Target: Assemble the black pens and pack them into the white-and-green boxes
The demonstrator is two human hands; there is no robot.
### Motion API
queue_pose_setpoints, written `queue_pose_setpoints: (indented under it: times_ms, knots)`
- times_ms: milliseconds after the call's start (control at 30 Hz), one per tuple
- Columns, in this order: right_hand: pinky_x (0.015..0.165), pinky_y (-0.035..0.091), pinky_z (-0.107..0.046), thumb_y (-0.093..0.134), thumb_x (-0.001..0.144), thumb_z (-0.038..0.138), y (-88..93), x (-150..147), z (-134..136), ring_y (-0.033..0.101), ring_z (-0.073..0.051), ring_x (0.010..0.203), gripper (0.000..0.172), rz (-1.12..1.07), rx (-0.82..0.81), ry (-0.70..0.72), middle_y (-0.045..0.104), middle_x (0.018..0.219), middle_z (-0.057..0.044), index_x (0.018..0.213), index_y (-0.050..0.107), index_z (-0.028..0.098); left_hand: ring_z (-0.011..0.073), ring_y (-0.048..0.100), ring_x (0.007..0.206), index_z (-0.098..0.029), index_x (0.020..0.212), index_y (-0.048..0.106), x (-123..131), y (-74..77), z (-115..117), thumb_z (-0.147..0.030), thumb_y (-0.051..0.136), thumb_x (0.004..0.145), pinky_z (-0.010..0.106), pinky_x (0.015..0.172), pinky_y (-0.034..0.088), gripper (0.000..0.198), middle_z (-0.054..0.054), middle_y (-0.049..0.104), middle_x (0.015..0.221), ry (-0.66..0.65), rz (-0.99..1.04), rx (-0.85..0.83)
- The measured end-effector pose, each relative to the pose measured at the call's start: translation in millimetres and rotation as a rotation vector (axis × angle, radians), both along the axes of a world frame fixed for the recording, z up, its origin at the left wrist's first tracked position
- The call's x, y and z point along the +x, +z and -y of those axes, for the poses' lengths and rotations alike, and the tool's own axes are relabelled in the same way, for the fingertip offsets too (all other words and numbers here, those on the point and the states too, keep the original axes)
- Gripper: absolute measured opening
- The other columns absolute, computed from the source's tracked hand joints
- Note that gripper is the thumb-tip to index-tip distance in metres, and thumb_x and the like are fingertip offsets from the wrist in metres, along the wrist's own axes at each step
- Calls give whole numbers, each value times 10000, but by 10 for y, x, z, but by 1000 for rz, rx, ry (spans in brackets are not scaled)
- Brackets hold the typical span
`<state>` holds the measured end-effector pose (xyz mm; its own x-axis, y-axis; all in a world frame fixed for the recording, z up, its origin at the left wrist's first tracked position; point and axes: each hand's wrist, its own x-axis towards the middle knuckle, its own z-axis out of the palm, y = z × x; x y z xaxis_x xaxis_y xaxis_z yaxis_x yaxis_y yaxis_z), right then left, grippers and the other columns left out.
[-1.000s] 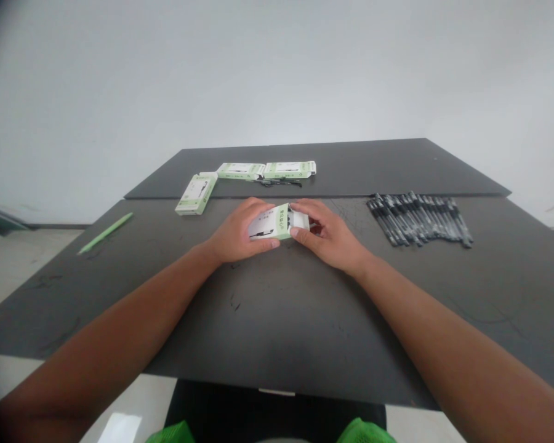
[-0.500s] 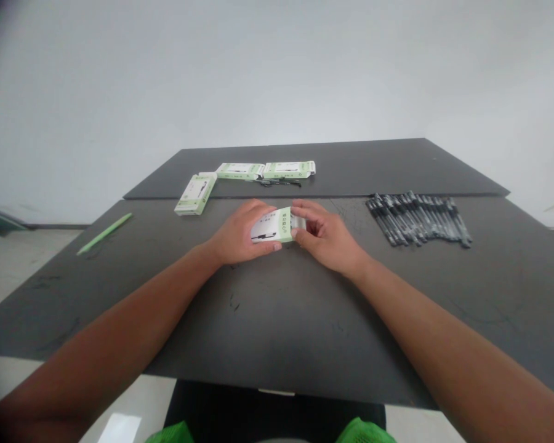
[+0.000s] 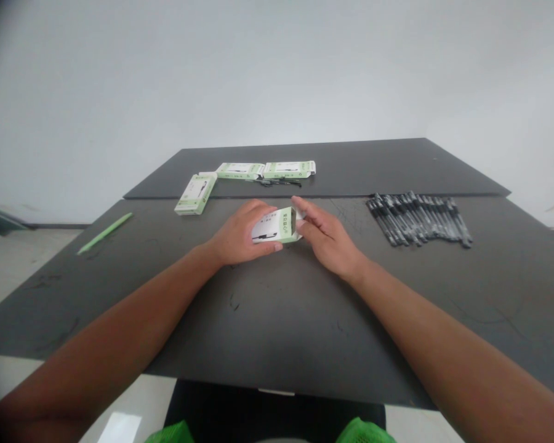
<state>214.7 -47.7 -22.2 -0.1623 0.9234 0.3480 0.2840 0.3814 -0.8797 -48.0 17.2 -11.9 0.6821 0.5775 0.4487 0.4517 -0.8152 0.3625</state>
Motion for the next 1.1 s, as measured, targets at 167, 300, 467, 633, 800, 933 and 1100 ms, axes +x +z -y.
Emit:
queue_pose_setpoints:
  times_ms: [167, 300, 467, 633, 800, 933, 1100]
  knots:
    - [883, 638, -465, 719, 1030, 442, 1, -70, -16, 705, -247, 1006, 692, -151, -34, 2, 563, 1733, -111, 1691, 531, 362, 365, 658, 1241, -201, 1495, 653, 4, -2, 7, -685, 842, 876, 563, 1122, 556, 808, 174, 688, 1340, -3, 17, 1]
    - [758, 601, -402, 767, 991, 409, -15, -92, -36, 656, -205, 864, 577, -190, -81, -14, 688, 1540, -119, 1541, 625, 308, 365, 656, 1237, -202, 1488, 658, 6, 1, 14, -681, 849, 869, 561, 1116, 559, 805, 175, 688, 1334, -6, 16, -4]
    - [741, 579, -384, 774, 949, 347, -18, -93, -46, 636, -190, 806, 460, -196, -117, -40, 770, 1213, -90, 1387, 697, 230, 356, 663, 1220, -170, 1477, 657, 10, -13, 10, -682, 857, 865, 546, 1104, 561, 823, 176, 682, 1319, -9, 12, 11]
    - [687, 551, -364, 773, 924, 335, -30, -104, -51, 626, -187, 776, 498, -201, -141, -60, 777, 1103, -66, 1407, 710, 233, 361, 666, 1219, -171, 1475, 658, 13, -15, 11, -685, 848, 871, 557, 1103, 562, 815, 175, 686, 1313, -13, 9, 17]
    - [656, 532, -352, 768, 912, 321, -43, -91, -68, 609, -176, 737, 539, -218, -167, -53, 768, 1036, -51, 1441, 714, 235, 367, 663, 1246, -192, 1481, 659, 7, -2, 19, -686, 855, 865, 558, 1118, 559, 813, 176, 684, 1343, -10, 11, -5]
    - [623, 530, -335, 769, 888, 318, -33, -97, -74, 614, -162, 734, 571, -256, -179, -39, 787, 1222, -88, 1450, 701, 241, 366, 665, 1235, -201, 1488, 660, 6, 0, 20, -677, 859, 864, 563, 1112, 562, 809, 171, 685, 1330, -10, 11, -12]
    - [607, 521, -311, 797, 847, 317, 10, -114, -65, 637, -163, 765, 606, -308, -219, -27, 785, 1344, -122, 1434, 671, 236, 364, 662, 1239, -176, 1484, 656, 6, -16, 6, -681, 859, 865, 564, 1121, 555, 824, 181, 685, 1337, -22, 19, -4]
